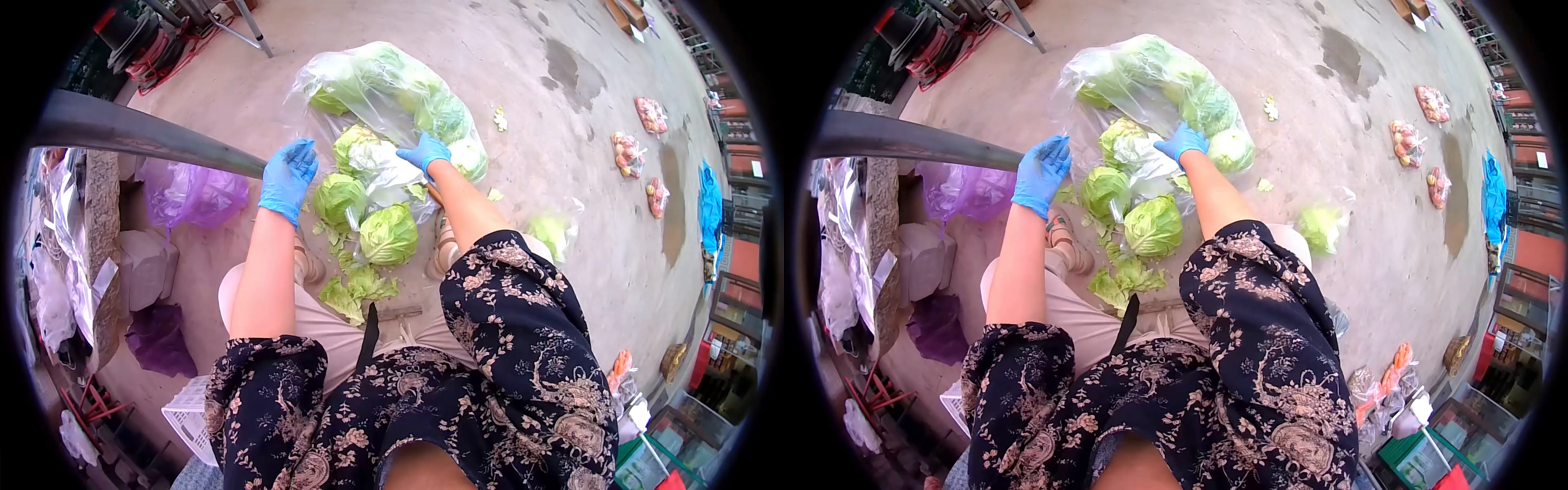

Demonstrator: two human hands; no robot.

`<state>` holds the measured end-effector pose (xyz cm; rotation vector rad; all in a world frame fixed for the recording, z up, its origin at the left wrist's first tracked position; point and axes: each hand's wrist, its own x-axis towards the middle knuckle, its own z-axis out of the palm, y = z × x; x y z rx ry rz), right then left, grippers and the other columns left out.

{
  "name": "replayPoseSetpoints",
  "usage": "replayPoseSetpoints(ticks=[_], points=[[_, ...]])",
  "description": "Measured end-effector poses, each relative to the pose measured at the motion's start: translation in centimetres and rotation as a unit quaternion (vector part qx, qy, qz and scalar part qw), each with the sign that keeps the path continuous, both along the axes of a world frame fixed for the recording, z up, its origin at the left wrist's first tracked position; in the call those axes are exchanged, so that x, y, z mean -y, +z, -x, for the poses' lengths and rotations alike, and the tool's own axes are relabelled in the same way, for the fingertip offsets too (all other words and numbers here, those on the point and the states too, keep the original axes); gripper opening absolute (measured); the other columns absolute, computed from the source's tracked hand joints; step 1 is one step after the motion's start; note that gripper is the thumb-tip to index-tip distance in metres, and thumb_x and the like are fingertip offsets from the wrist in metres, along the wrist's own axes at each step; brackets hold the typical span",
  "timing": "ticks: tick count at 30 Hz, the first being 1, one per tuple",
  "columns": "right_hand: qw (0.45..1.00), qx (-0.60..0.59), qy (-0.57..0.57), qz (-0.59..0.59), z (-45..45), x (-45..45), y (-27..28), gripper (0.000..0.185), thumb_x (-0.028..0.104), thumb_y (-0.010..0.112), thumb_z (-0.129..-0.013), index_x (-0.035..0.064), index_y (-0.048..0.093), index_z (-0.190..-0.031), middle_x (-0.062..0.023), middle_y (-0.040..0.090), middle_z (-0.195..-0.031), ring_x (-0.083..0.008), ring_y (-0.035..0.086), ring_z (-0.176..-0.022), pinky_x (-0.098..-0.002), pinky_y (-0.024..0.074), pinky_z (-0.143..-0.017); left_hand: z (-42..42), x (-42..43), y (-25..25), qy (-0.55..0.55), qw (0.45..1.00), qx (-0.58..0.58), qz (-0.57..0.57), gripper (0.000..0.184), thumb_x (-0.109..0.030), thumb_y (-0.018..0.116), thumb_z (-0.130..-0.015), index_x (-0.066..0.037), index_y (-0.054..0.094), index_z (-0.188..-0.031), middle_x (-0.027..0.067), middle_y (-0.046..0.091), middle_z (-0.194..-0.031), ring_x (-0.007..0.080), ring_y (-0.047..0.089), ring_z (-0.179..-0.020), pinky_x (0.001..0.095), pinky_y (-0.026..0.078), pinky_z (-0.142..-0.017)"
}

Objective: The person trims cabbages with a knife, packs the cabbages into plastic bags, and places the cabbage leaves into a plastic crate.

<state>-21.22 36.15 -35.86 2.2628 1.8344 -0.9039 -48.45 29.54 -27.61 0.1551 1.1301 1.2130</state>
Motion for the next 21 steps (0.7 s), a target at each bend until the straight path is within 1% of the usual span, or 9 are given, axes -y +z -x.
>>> replayPoseSetpoints(ticks=[1, 2, 4, 8, 11, 14, 17, 20, 21], points=[[0.998, 0.033, -0.019, 0.048, 1.2, 0.7, -1.3, 0.095, 0.058, 0.062, -0.063, 0.0072, 0.027, -0.135, -0.0133, 0.041, -0.133, -0.0307, 0.036, -0.124, -0.0452, 0.0227, -0.103, 0.6, 0.1, -0.1, 0.006, 1.0, 0.003, -0.01, 0.027, -0.017, 0.044, -0.087, -0.001, 0.056, -0.106, 0.0109, 0.059, -0.109, 0.0188, 0.056, -0.094, 0.0322, 0.047, -0.08], [0.997, 0.062, -0.043, 0.032, 2.0, 1.4, -3.7, 0.086, 0.055, 0.062, -0.063, 0.0076, 0.038, -0.13, -0.0107, 0.045, -0.13, -0.0286, 0.041, -0.121, -0.0477, 0.0236, -0.102, 1.0, -0.1, 0.0, 0.013, 1.0, 0.006, -0.022, 0.027, -0.016, 0.045, -0.087, -0.001, 0.056, -0.106, 0.0109, 0.059, -0.109, 0.0189, 0.056, -0.094, 0.0321, 0.047, -0.08], [0.991, 0.036, 0.012, 0.132, 1.8, 1.1, -5.0, 0.063, 0.049, 0.061, -0.067, 0.0089, 0.055, -0.115, -0.0118, 0.055, -0.117, -0.0261, 0.052, -0.109, -0.0427, 0.0337, -0.096, 0.3, -0.3, 0.7, -0.05, 0.998, -0.034, -0.037, 0.026, -0.017, 0.046, -0.087, -0.002, 0.056, -0.105, 0.0094, 0.06, -0.106, 0.0175, 0.057, -0.092, 0.0293, 0.047, -0.078], [0.972, -0.126, 0.189, 0.056, 2.1, -0.2, -4.5, 0.041, 0.038, 0.06, -0.072, 0.005, 0.064, -0.097, -0.015, 0.064, -0.094, -0.0267, 0.061, -0.085, -0.0358, 0.0456, -0.078, -1.3, -0.4, 3.9, -0.158, 0.975, -0.103, -0.115, 0.024, -0.019, 0.049, -0.087, -0.004, 0.057, -0.104, 0.0077, 0.061, -0.104, 0.0142, 0.056, -0.09, 0.0266, 0.046, -0.078], [0.919, -0.048, 0.387, 0.063, 5.2, -1.1, 5.5, 0.029, 0.03, 0.06, -0.073, 0.0095, 0.066, -0.094, -0.0136, 0.064, -0.086, -0.0287, 0.061, -0.078, -0.0358, 0.0467, -0.073, -0.6, -1.3, 4.6, -0.175, 0.947, -0.186, -0.193, 0.028, -0.02, 0.055, -0.085, -0.003, 0.056, -0.107, 0.007, 0.059, -0.107, 0.0147, 0.056, -0.092, 0.0269, 0.044, -0.081], [0.908, -0.045, 0.415, 0.034, 4.0, 0.1, 8.7, 0.029, 0.029, 0.057, -0.073, 0.0093, 0.066, -0.093, -0.0132, 0.064, -0.088, -0.0295, 0.06, -0.082, -0.0376, 0.0466, -0.075, -1.4, -0.6, 4.6, -0.233, 0.881, -0.306, -0.274, 0.043, -0.026, 0.063, -0.079, -0.002, 0.053, -0.114, 0.008, 0.056, -0.111, 0.0184, 0.053, -0.101, 0.0298, 0.041, -0.088], [0.915, -0.054, 0.401, -0.013, 3.3, 1.6, 11.7, 0.024, 0.024, 0.058, -0.076, 0.008, 0.066, -0.091, -0.012, 0.065, -0.084, -0.0258, 0.061, -0.076, -0.0352, 0.0463, -0.073, -2.4, 0.6, 3.2, -0.319, 0.761, -0.455, -0.336, 0.068, -0.037, 0.071, -0.069, -0.007, 0.046, -0.124, 0.0166, 0.039, -0.132, 0.028, 0.038, -0.122, 0.0359, 0.032, -0.099], [0.91, -0.323, 0.258, -0.045, 2.7, 4.6, 16.7, 0.019, 0.021, 0.059, -0.078, 0.0064, 0.066, -0.089, -0.0115, 0.064, -0.08, -0.0207, 0.059, -0.071, -0.0321, 0.0453, -0.07, -4.2, 2.6, 3.8, -0.374, 0.595, -0.605, -0.373, 0.071, -0.04, 0.07, -0.068, -0.008, 0.044, -0.125, 0.0186, 0.03, -0.137, 0.0308, 0.029, -0.127, 0.0349, 0.028, -0.102], [0.904, -0.365, 0.207, -0.081, 2.7, 5.2, 18.8, 0.018, 0.02, 0.061, -0.078, 0.005, 0.065, -0.087, -0.0112, 0.062, -0.075, -0.0174, 0.057, -0.068, -0.0304, 0.0441, -0.067, -4.6, 2.7, 2.6, -0.297, 0.513, -0.68, -0.431, 0.064, -0.041, 0.067, -0.07, -0.009, 0.048, -0.122, 0.019, 0.045, -0.126, 0.0325, 0.044, -0.115, 0.0354, 0.036, -0.095]])
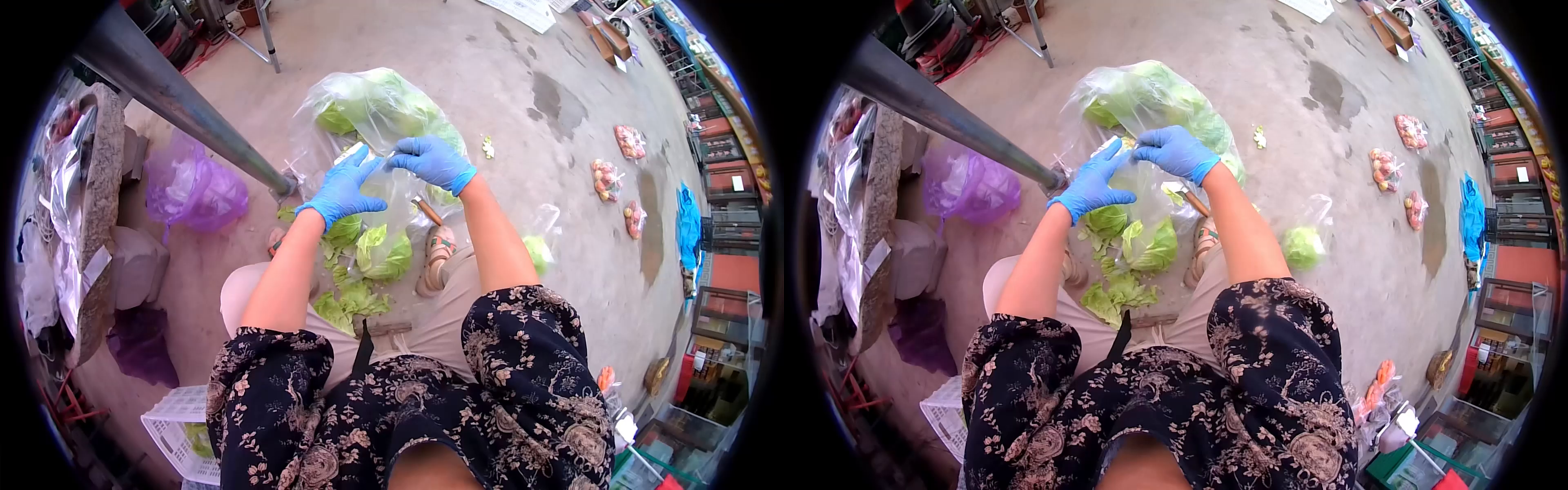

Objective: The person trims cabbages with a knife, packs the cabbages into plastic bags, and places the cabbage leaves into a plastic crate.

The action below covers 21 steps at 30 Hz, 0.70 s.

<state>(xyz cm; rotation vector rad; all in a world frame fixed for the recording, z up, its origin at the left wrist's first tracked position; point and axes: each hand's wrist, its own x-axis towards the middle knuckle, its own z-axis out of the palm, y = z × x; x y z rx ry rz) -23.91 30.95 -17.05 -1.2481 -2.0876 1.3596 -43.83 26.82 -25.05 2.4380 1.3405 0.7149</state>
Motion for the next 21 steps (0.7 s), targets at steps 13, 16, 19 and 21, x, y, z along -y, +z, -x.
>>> replayPoseSetpoints(ticks=[13, 16, 19, 21], points=[[0.899, -0.284, -0.332, 0.002, -5.6, -1.4, -2.7, 0.039, 0.038, 0.054, -0.085, 0.0006, 0.063, -0.088, -0.0074, 0.064, -0.083, -0.0139, 0.059, -0.065, -0.0271, 0.0475, -0.061, 5.6, -5.0, 3.2, 0.212, 0.422, 0.755, 0.455, 0.031, -0.023, 0.054, -0.086, -0.003, 0.051, -0.108, 0.0127, 0.061, -0.095, 0.0251, 0.062, -0.077, 0.0384, 0.053, -0.068], [0.897, -0.257, -0.175, 0.313, -2.8, -1.8, -3.2, 0.067, 0.063, 0.039, -0.083, 0.0027, 0.056, -0.108, -0.0086, 0.062, -0.094, -0.0161, 0.059, -0.077, -0.0294, 0.0471, -0.072, 3.7, -5.5, 3.8, 0.238, 0.521, 0.716, 0.399, 0.04, -0.03, 0.058, -0.084, -0.003, 0.05, -0.113, 0.0125, 0.059, -0.102, 0.0268, 0.059, -0.09, 0.0401, 0.05, -0.078], [0.853, -0.412, -0.195, 0.256, 0.9, -1.7, -1.1, 0.089, 0.075, 0.037, -0.072, -0.002, 0.049, -0.115, -0.0137, 0.055, -0.112, -0.0224, 0.054, -0.098, -0.0368, 0.0435, -0.087, 2.8, -5.4, 4.8, 0.255, 0.565, 0.679, 0.394, 0.042, -0.031, 0.059, -0.083, -0.002, 0.051, -0.113, 0.011, 0.059, -0.104, 0.024, 0.059, -0.091, 0.0366, 0.049, -0.079], [0.774, -0.519, -0.1, 0.348, -1.4, -4.6, -4.7, 0.092, 0.075, 0.035, -0.073, -0.0021, 0.041, -0.123, -0.0155, 0.049, -0.12, -0.0243, 0.05, -0.107, -0.0386, 0.0409, -0.091, 3.0, -5.3, 5.2, 0.24, 0.582, 0.67, 0.394, 0.04, -0.031, 0.059, -0.083, -0.002, 0.053, -0.111, 0.0103, 0.059, -0.104, 0.0222, 0.059, -0.089, 0.035, 0.049, -0.077]])
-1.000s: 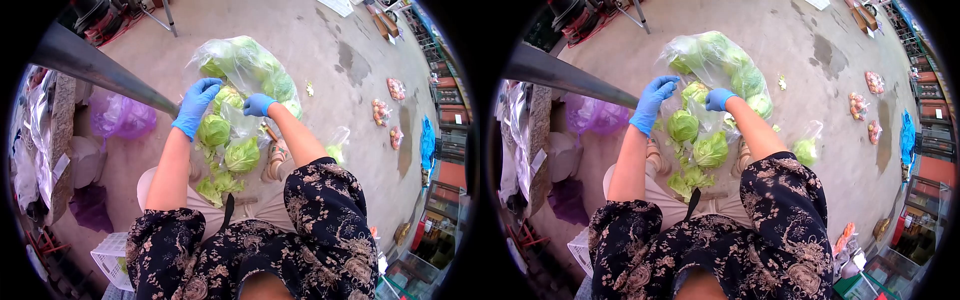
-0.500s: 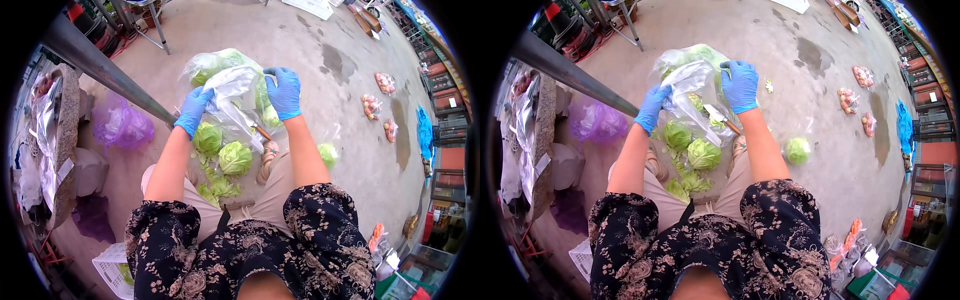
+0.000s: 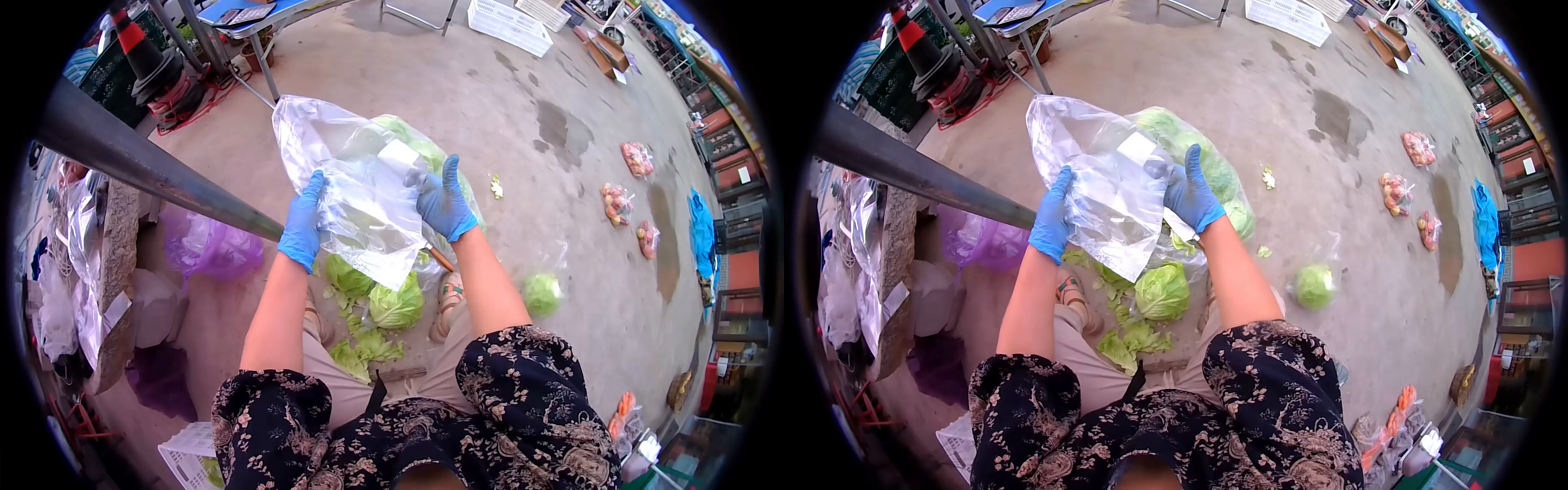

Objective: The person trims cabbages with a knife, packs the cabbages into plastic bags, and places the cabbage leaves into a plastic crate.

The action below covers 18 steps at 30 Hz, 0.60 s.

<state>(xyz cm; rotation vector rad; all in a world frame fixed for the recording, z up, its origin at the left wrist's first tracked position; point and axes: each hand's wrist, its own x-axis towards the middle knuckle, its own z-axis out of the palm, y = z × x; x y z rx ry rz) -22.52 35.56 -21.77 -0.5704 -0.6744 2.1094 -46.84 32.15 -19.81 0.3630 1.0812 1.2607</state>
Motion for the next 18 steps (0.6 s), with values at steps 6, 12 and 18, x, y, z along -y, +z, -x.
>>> replayPoseSetpoints(ticks=[6, 12, 18], points=[[0.973, -0.215, -0.002, 0.086, 0.6, -0.1, 3.2, 0.096, 0.076, 0.038, -0.07, -0.0004, 0.037, -0.128, -0.0178, 0.042, -0.129, -0.035, 0.041, -0.117, -0.0483, 0.0317, -0.098, 1.1, 0.4, 0.8, -0.079, 0.99, -0.101, -0.056, 0.039, -0.027, 0.061, -0.083, 0.001, 0.055, -0.109, 0.006, 0.06, -0.096, 0.0133, 0.057, -0.082, 0.0265, 0.047, -0.069], [0.979, -0.188, -0.054, 0.061, 0.4, 0.7, 3.9, 0.098, 0.077, 0.038, -0.068, 0.0014, 0.036, -0.129, -0.0158, 0.039, -0.132, -0.0339, 0.039, -0.12, -0.0498, 0.0276, -0.101, 2.6, 1.1, 0.6, -0.151, 0.954, -0.229, -0.122, 0.03, -0.024, 0.061, -0.084, 0.0, 0.062, -0.103, 0.0027, 0.062, -0.092, 0.0083, 0.055, -0.08, 0.0222, 0.044, -0.072], [0.933, -0.337, 0.03, -0.12, -0.6, 2.2, 5.5, 0.1, 0.08, 0.036, -0.067, -0.0042, 0.044, -0.121, -0.018, 0.057, -0.109, -0.0343, 0.05, -0.107, -0.0469, 0.0297, -0.101, 2.7, 2.4, 2.0, -0.238, 0.899, -0.305, -0.207, 0.022, -0.017, 0.06, -0.084, -0.003, 0.064, -0.101, 0.0006, 0.064, -0.093, 0.0063, 0.055, -0.083, 0.0217, 0.043, -0.074]])
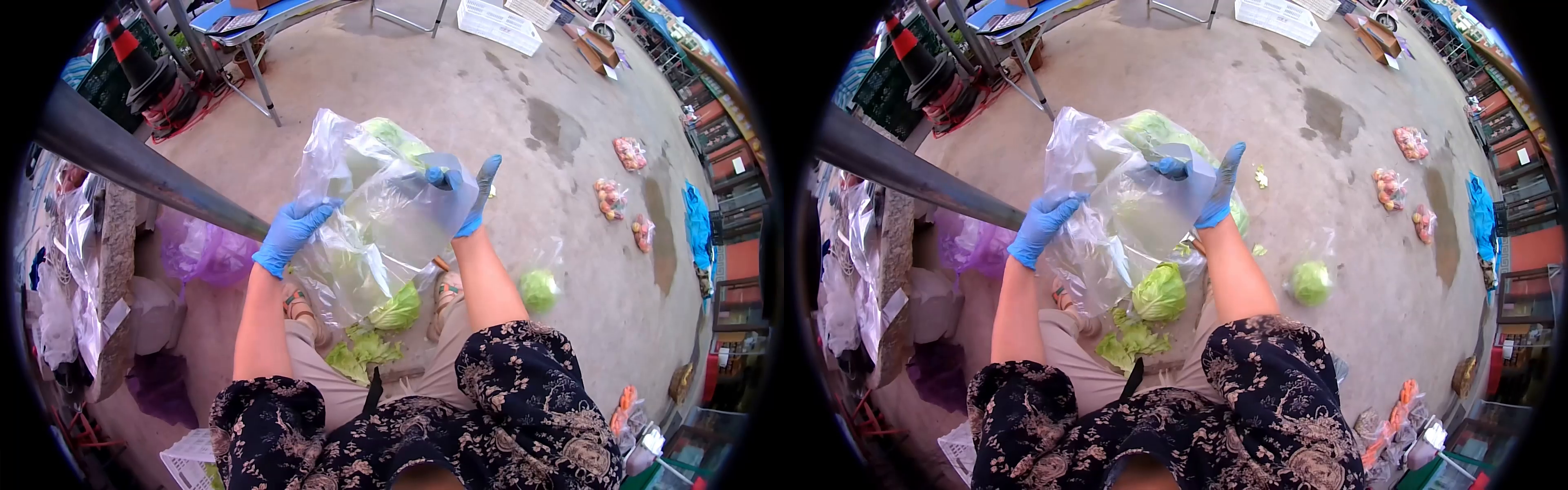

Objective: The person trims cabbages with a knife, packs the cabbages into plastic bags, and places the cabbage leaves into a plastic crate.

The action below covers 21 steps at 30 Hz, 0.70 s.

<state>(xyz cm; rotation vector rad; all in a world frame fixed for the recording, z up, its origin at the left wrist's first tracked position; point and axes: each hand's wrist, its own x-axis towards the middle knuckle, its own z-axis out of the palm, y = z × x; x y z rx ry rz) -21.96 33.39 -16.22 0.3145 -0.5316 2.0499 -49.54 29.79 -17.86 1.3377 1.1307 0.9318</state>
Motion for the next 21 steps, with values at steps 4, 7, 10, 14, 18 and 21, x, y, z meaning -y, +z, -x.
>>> replayPoseSetpoints(ticks=[4, 7, 10, 14, 18, 21], points=[[0.914, 0.377, -0.002, 0.153, -0.4, 0.3, 0.1, 0.081, 0.072, 0.034, -0.077, -0.0033, 0.059, -0.091, -0.0174, 0.062, -0.091, -0.0315, 0.057, -0.086, -0.0395, 0.0433, -0.088, -0.1, 0.2, 0.3, -0.026, 0.999, 0.005, -0.042, 0.021, -0.015, 0.06, -0.084, -0.003, 0.064, -0.101, 0.0018, 0.064, -0.096, 0.0068, 0.055, -0.085, 0.0225, 0.043, -0.076], [0.896, 0.376, 0.022, 0.236, 0.4, 0.1, -0.7, 0.078, 0.068, 0.036, -0.08, -0.0058, 0.058, -0.097, -0.0187, 0.062, -0.092, -0.0281, 0.06, -0.083, -0.0372, 0.047, -0.082, 0.0, 0.0, 0.2, -0.04, 0.998, -0.02, -0.041, 0.022, -0.017, 0.06, -0.084, -0.003, 0.064, -0.101, 0.0028, 0.064, -0.095, 0.0078, 0.056, -0.085, 0.023, 0.043, -0.076], [0.92, 0.345, 0.077, 0.168, 0.0, 0.4, 0.5, 0.069, 0.058, 0.043, -0.082, -0.0071, 0.057, -0.1, -0.0183, 0.062, -0.094, -0.0243, 0.061, -0.086, -0.0341, 0.0489, -0.079, 0.2, -0.5, -0.7, -0.025, 0.999, -0.028, 0.023, 0.027, -0.021, 0.063, -0.082, -0.003, 0.064, -0.101, 0.0034, 0.065, -0.093, 0.0085, 0.056, -0.084, 0.0229, 0.043, -0.075], [0.856, 0.516, 0.004, 0.02, -1.0, -0.4, -0.1, 0.041, 0.032, 0.053, -0.087, -0.0054, 0.059, -0.101, -0.0158, 0.063, -0.096, -0.0202, 0.062, -0.085, -0.0311, 0.0499, -0.075, 0.4, -1.3, -2.6, 0.07, 0.99, -0.092, 0.075, 0.03, -0.024, 0.065, -0.08, -0.002, 0.064, -0.1, 0.0026, 0.064, -0.089, 0.0078, 0.055, -0.079, 0.0224, 0.043, -0.072], [0.88, 0.452, 0.044, 0.137, 0.0, -0.8, -1.9, 0.027, 0.023, 0.058, -0.084, -0.0001, 0.06, -0.098, -0.0098, 0.063, -0.091, -0.0183, 0.062, -0.078, -0.0315, 0.0509, -0.073, -0.1, -1.8, -3.2, 0.074, 0.986, -0.126, 0.077, 0.028, -0.021, 0.065, -0.08, 0.0, 0.064, -0.098, -0.0001, 0.063, -0.086, 0.0062, 0.053, -0.074, 0.0217, 0.042, -0.067], [0.927, 0.289, 0.026, 0.239, 1.8, 1.2, 1.6, 0.029, 0.024, 0.057, -0.084, 0.0, 0.057, -0.101, -0.0097, 0.062, -0.095, -0.0178, 0.062, -0.078, -0.0304, 0.052, -0.07, -0.8, -1.8, -3.8, 0.064, 0.989, -0.125, 0.041, 0.033, -0.028, 0.067, -0.078, -0.001, 0.065, -0.096, -0.0001, 0.061, -0.076, 0.0065, 0.05, -0.066, 0.0242, 0.042, -0.06]])
